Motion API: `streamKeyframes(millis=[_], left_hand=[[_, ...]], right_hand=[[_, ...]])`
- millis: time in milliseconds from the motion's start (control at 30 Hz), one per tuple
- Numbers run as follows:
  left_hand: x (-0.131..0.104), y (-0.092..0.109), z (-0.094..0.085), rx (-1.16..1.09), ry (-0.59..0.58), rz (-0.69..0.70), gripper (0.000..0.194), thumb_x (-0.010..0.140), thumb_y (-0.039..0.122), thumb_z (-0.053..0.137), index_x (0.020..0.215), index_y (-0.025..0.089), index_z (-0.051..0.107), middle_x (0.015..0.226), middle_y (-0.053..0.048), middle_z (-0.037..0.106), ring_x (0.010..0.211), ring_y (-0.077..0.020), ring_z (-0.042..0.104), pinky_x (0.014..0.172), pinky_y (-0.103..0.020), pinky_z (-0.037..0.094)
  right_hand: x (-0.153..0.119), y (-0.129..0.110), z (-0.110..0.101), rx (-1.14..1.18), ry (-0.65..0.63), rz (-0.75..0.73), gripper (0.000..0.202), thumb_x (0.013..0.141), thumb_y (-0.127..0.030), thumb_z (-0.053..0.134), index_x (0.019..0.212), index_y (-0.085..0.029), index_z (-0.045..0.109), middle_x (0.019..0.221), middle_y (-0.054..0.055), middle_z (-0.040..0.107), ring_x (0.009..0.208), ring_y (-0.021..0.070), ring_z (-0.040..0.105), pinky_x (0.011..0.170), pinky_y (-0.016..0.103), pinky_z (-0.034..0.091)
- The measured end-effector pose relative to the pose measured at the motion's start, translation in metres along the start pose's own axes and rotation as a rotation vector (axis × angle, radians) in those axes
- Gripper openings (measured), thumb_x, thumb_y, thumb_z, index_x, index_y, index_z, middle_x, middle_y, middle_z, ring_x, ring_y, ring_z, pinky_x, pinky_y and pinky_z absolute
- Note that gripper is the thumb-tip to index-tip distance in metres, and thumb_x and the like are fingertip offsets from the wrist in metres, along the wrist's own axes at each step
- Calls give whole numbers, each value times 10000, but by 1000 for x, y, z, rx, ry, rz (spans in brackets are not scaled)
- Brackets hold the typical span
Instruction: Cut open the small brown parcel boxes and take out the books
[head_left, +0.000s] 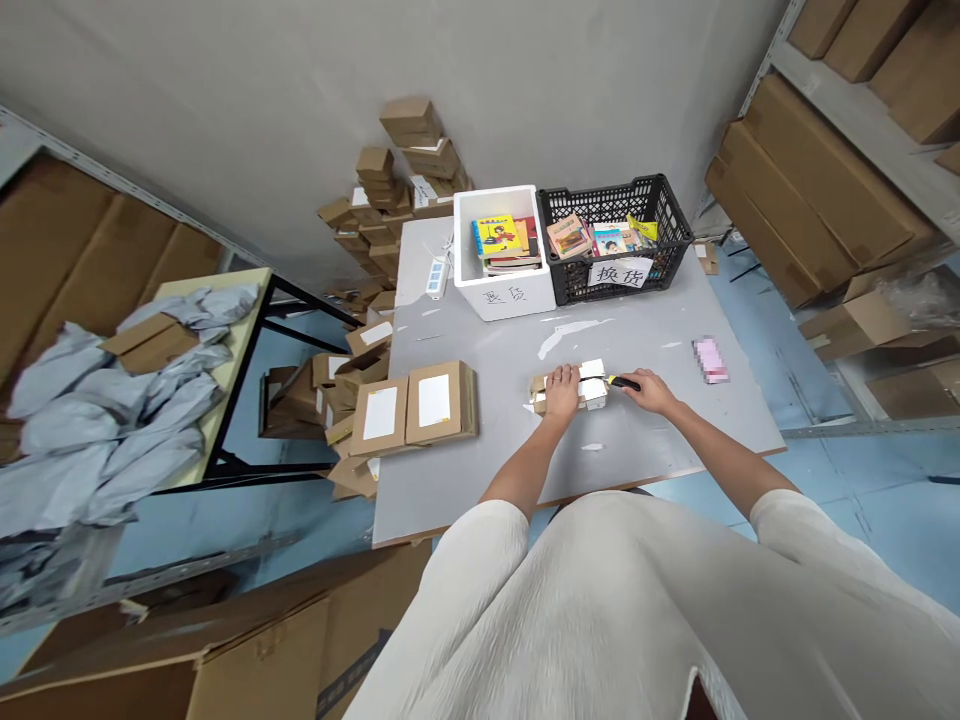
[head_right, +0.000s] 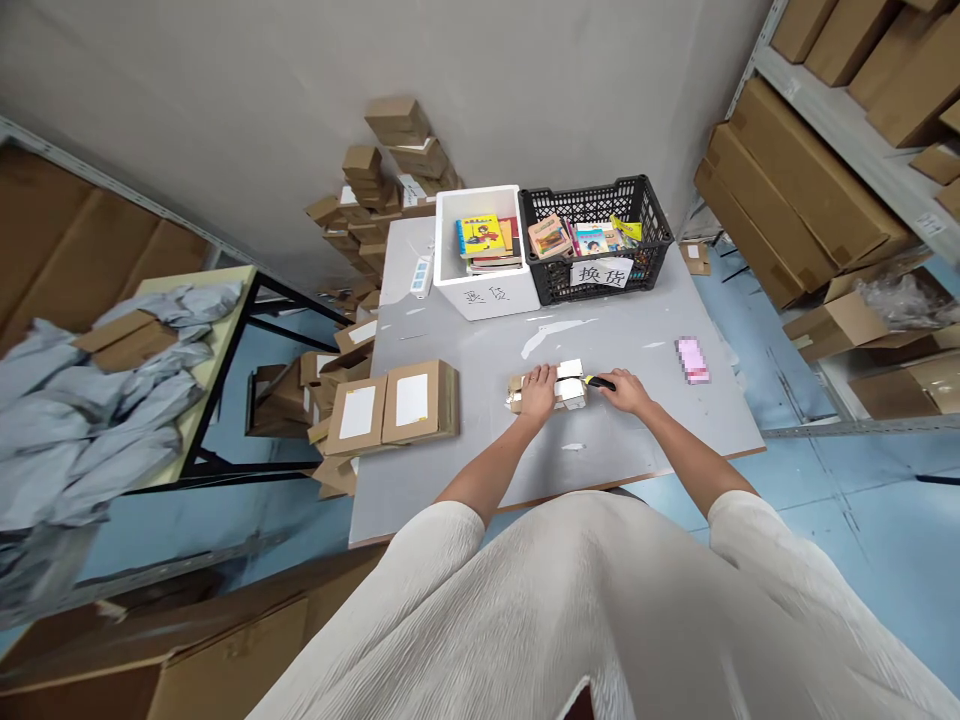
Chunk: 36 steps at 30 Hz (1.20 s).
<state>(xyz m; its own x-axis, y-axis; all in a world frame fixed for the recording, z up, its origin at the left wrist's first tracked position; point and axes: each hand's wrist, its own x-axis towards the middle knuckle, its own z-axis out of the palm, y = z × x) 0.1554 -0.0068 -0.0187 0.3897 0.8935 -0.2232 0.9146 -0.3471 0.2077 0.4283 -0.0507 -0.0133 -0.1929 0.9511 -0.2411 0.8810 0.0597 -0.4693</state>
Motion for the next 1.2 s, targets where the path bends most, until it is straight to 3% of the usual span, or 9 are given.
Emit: streamKeyframes(millis=[233,500,633,733,867,1033,1200], left_hand=[[-3,1,0,-16,-11,-13,743,996,144,506,1724,227,381,1770,-167,427,1652,-336,359,1329,-521,287],[-5,-2,4,-9,-2,3,758,984,112,475,1727,225,374,1773,-170,430,1658,-331,362,1339,-535,278],[-6,-4,8,-5,-6,6,716,1008,116,440,1716,210,392,1775,-155,435,1668,-305,351,1359,-511,254],[-7,-3,13,-35,20,-5,689,1022,157,447,1709,188,398,1773,-166,436,1674,-308,341,1367,-523,252],[-9,-4,23,-118,113,-6,623,1065,249,408,1675,128,453,1759,-200,441,1670,-334,349,1376,-529,266],[-17,-12,29,-191,158,33,583,1081,284,406,1646,174,493,1774,-166,417,1670,-323,343,1377,-534,270],[-31,-15,29,-180,157,-14,529,1103,291,393,1599,200,554,1681,-187,518,1587,-350,435,1321,-575,309]], right_hand=[[-1,19,-6,-65,40,1,458,1064,-413,577,1484,-294,714,1319,143,725,1230,350,600,1044,444,454],[9,22,-13,-71,41,-52,465,1055,-403,565,1482,-285,706,1339,158,709,1239,367,561,1048,469,409],[20,36,-27,-42,188,86,518,1056,-439,543,1521,-250,667,1378,184,683,1244,399,548,1032,485,434],[24,44,-31,-31,192,144,527,1039,-436,562,1515,-234,663,1381,181,681,1256,400,560,1044,482,460],[22,48,-17,-13,149,296,499,994,-367,584,1465,-239,688,1378,146,688,1294,365,579,1032,439,497],[14,60,14,31,48,511,504,980,-375,621,1451,-211,687,1417,159,657,1133,304,683,892,361,535],[10,78,42,-26,21,621,470,1001,-411,645,1395,-160,691,1380,207,657,1233,349,661,971,404,536]])
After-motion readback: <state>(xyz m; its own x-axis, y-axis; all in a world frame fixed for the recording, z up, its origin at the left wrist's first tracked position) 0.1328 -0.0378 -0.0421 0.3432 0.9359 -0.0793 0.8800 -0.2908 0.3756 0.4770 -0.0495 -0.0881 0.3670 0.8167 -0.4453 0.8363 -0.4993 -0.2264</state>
